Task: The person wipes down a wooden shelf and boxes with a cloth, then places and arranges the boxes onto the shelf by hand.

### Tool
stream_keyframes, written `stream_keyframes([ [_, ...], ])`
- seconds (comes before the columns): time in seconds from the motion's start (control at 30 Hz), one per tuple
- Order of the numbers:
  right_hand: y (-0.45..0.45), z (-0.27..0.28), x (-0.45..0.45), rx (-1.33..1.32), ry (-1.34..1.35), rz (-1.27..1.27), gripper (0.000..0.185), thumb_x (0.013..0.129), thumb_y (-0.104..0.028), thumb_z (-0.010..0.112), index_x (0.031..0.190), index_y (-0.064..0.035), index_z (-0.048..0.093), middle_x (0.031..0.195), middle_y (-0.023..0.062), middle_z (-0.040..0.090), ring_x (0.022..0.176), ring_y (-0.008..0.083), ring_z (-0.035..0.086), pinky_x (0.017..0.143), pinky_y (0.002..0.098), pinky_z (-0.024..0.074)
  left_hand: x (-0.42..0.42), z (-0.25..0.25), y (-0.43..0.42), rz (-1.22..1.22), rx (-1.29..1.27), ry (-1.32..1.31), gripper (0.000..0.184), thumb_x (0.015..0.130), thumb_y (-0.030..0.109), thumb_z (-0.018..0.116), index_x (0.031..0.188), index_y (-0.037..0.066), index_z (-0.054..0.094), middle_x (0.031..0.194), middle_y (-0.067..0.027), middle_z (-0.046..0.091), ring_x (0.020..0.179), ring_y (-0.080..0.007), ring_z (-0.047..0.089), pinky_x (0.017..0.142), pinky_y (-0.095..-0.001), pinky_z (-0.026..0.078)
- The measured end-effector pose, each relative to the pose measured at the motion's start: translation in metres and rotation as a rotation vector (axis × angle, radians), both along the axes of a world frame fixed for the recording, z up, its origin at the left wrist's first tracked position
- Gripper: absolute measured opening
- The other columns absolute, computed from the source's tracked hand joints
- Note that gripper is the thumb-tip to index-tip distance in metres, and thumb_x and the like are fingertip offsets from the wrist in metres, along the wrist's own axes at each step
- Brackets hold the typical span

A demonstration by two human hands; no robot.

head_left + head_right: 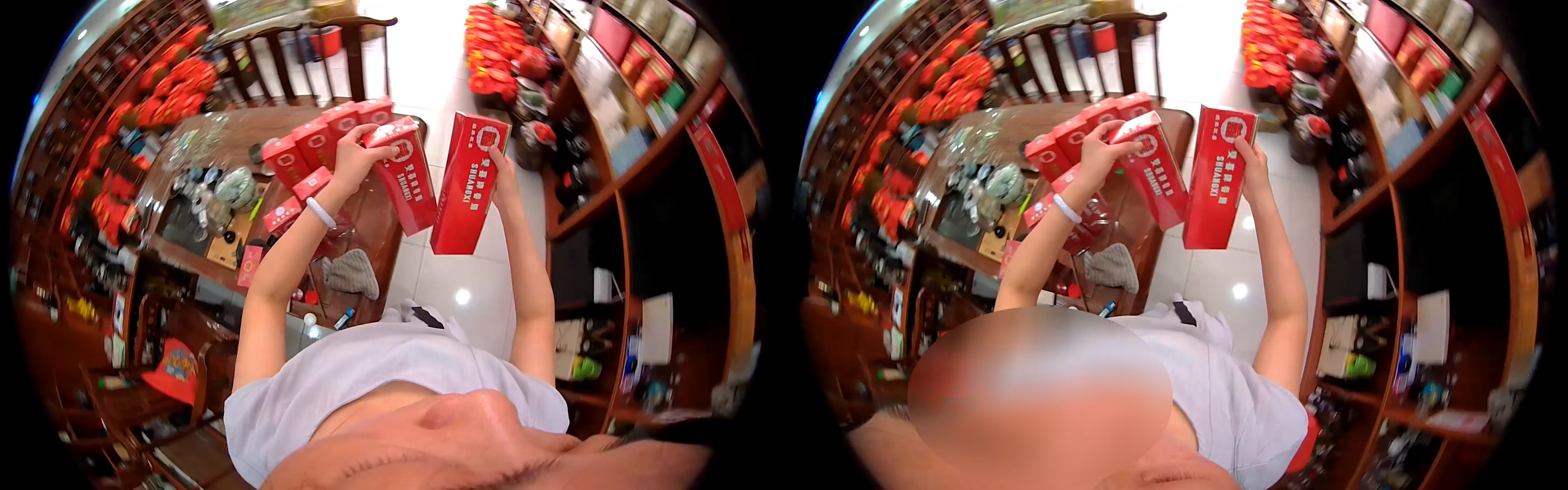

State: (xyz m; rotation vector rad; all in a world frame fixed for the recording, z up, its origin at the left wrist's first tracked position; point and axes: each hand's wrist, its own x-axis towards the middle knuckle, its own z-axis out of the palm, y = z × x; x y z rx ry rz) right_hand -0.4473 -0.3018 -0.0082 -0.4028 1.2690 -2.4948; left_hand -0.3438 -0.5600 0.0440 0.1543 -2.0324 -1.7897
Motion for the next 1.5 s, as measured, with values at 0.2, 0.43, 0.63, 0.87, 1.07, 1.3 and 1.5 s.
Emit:
stream_keyframes([
  [0.2,0.074,0.02,0.112,0.095,0.094,-0.339,0.025,0.083,-0.018,0.061,0.101,-0.0011,0.053,0.09,0.0069,0.062,0.075,0.0118,0.061,0.068,0.0254,0.0495,0.03,-0.009,0.078,-0.376,0.376,0.039,0.043,0.064,-0.003,0.072,0.102,-0.006,0.053,0.092,-0.0105,0.062,0.081,-0.0152,0.06,0.073,-0.0263,0.049],
  [0.43,0.137,0.029,0.233,0.205,0.115,-0.651,0.029,0.081,-0.016,0.063,0.103,-0.0017,0.052,0.092,0.0053,0.061,0.079,0.0103,0.059,0.072,0.0245,0.0481,0.083,0.0,0.175,-0.711,0.696,-0.058,0.034,0.069,-0.005,0.068,0.1,-0.006,0.052,0.09,-0.0125,0.063,0.076,-0.0157,0.062,0.069,-0.0272,0.053],
  [0.63,0.193,0.045,0.331,0.177,0.102,-0.859,0.032,0.083,-0.017,0.061,0.108,-0.0024,0.049,0.096,0.0046,0.06,0.082,0.0096,0.058,0.074,0.0245,0.0475,0.132,0.03,0.257,-0.93,0.677,-0.02,0.034,0.07,-0.004,0.067,0.1,-0.005,0.053,0.09,-0.011,0.063,0.075,-0.014,0.062,0.069,-0.0256,0.052],
  [0.87,0.275,0.065,0.473,0.374,0.16,-1.083,0.064,0.075,-0.014,0.07,0.127,-0.0055,0.034,0.109,0.0045,0.053,0.1,0.0128,0.051,0.089,0.0293,0.0404,0.223,0.056,0.38,-1.223,0.66,0.016,0.026,0.073,-0.002,0.064,0.098,-0.004,0.055,0.088,-0.0094,0.063,0.076,-0.0144,0.062,0.07,-0.0252,0.051],
  [1.07,0.389,0.057,0.615,0.434,0.231,-1.467,0.06,0.075,-0.01,0.07,0.126,-0.0061,0.038,0.111,0.005,0.054,0.101,0.0136,0.051,0.088,0.0298,0.0406,0.334,0.069,0.532,-1.538,0.605,-0.051,0.03,0.077,0.006,0.065,0.103,-0.003,0.052,0.094,-0.0079,0.061,0.081,-0.012,0.06,0.073,-0.0251,0.05],
  [1.3,0.471,0.091,0.748,0.438,0.232,-1.74,0.051,0.076,-0.013,0.07,0.119,-0.0059,0.044,0.106,0.0043,0.056,0.097,0.014,0.054,0.087,0.0303,0.0423,0.449,0.108,0.666,-1.809,0.599,-0.102,0.031,0.078,0.005,0.064,0.105,-0.001,0.05,0.092,-0.0067,0.062,0.08,-0.011,0.06,0.072,-0.024,0.049],
  [1.5,0.516,0.128,0.806,0.445,0.251,-1.933,0.055,0.075,-0.021,0.073,0.118,-0.0044,0.043,0.104,0.0065,0.058,0.095,0.0153,0.055,0.087,0.03,0.0433,0.504,0.145,0.74,-1.997,0.656,-0.061,0.033,0.078,0.005,0.064,0.106,-0.002,0.049,0.093,-0.0071,0.061,0.08,-0.0112,0.06,0.072,-0.0241,0.049],
])
